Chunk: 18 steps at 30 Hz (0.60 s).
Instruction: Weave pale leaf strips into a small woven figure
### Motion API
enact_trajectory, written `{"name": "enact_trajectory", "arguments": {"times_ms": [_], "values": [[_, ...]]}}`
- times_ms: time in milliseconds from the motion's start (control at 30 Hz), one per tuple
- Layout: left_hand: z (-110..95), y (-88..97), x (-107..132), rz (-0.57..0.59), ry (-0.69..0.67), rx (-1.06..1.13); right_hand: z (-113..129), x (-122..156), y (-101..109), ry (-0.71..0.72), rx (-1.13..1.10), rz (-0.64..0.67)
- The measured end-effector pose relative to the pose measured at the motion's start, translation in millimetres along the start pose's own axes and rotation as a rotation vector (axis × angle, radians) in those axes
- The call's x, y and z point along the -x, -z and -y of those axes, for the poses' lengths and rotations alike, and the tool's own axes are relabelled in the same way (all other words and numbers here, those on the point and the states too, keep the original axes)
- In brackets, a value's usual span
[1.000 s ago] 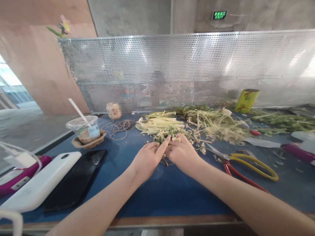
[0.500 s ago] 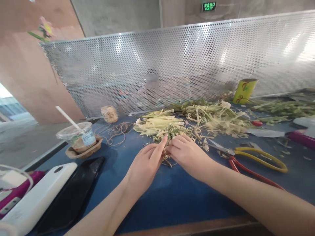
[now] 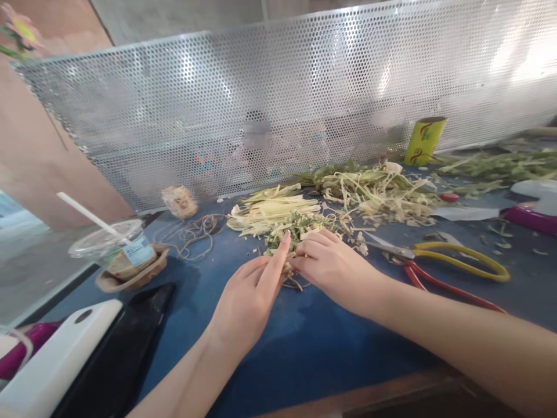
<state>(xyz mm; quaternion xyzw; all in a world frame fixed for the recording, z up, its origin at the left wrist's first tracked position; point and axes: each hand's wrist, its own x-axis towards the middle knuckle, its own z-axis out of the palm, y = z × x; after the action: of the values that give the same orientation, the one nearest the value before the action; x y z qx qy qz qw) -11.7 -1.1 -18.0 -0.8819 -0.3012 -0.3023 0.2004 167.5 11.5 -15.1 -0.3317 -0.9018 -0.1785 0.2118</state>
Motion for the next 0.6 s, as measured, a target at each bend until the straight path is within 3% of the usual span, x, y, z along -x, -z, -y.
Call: {"name": "enact_trajectory", "arguments": {"times_ms": [267,400,600], "values": [[2.9,-0.2,1.3,0.079,-0.020,0.033,2.7,0.3,-0.2,0.066,0.094,0.036],[2.3,1.3,2.4,0.062,-0.011,0.054,4.9,0.4,-5.8,0.101,0.083,0.019],[-0.1,3.0,2.9,-0.025,0.059,0.086,5.1,0.7,-2.7,0.026,0.034,-0.040]]}}
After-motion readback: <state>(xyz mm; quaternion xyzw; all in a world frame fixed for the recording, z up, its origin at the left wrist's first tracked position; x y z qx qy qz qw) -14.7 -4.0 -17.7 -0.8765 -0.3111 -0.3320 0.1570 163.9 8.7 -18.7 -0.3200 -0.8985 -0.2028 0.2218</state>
